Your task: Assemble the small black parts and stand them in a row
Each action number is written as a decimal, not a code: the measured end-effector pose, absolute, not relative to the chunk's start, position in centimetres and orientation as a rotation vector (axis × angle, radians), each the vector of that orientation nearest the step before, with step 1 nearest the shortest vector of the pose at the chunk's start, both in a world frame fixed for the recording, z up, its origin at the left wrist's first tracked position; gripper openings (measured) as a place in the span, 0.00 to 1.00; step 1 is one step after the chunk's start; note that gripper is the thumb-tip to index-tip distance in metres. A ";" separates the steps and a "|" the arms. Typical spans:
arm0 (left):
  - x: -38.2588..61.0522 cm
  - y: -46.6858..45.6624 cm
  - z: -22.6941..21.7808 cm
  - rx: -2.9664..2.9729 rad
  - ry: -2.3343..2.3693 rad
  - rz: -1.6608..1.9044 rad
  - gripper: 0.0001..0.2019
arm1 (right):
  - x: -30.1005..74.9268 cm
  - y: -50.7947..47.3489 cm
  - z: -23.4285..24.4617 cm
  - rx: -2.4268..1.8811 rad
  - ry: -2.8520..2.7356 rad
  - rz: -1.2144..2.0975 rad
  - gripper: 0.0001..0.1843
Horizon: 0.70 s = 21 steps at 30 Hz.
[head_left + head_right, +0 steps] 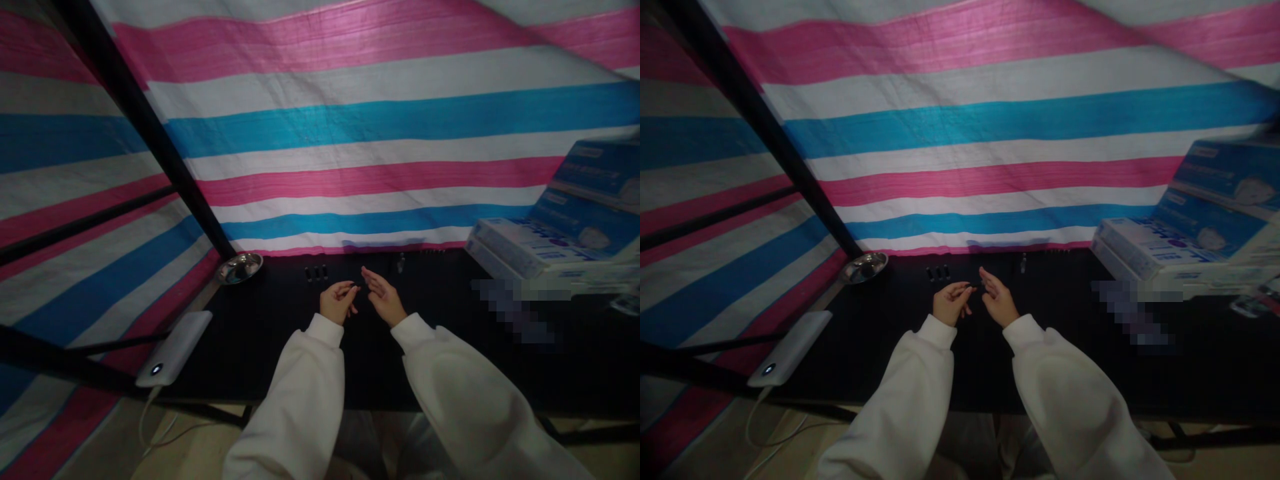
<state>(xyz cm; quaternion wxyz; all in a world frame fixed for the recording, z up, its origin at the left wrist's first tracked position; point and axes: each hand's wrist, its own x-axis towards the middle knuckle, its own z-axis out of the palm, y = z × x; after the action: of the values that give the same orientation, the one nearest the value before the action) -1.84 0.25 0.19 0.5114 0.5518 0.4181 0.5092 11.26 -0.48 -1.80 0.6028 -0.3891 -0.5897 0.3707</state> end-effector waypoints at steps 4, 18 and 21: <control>-1.9 0.2 0.2 1.337 1.017 1.220 0.21 | 11.2 -0.5 -1.9 -0.886 -1.362 0.875 0.33; -2.2 0.4 0.2 1.374 1.049 1.230 0.20 | 11.7 0.1 -2.8 -0.916 -1.532 0.802 0.21; -2.3 0.5 0.1 1.397 1.055 1.250 0.18 | 12.0 0.2 -2.4 -1.002 -1.710 0.665 0.17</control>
<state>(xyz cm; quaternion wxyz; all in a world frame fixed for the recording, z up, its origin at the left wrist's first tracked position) -2.32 0.53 0.08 0.4754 0.5715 0.4313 0.5112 11.99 0.18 -2.40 0.5015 -0.4146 -0.7077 0.2753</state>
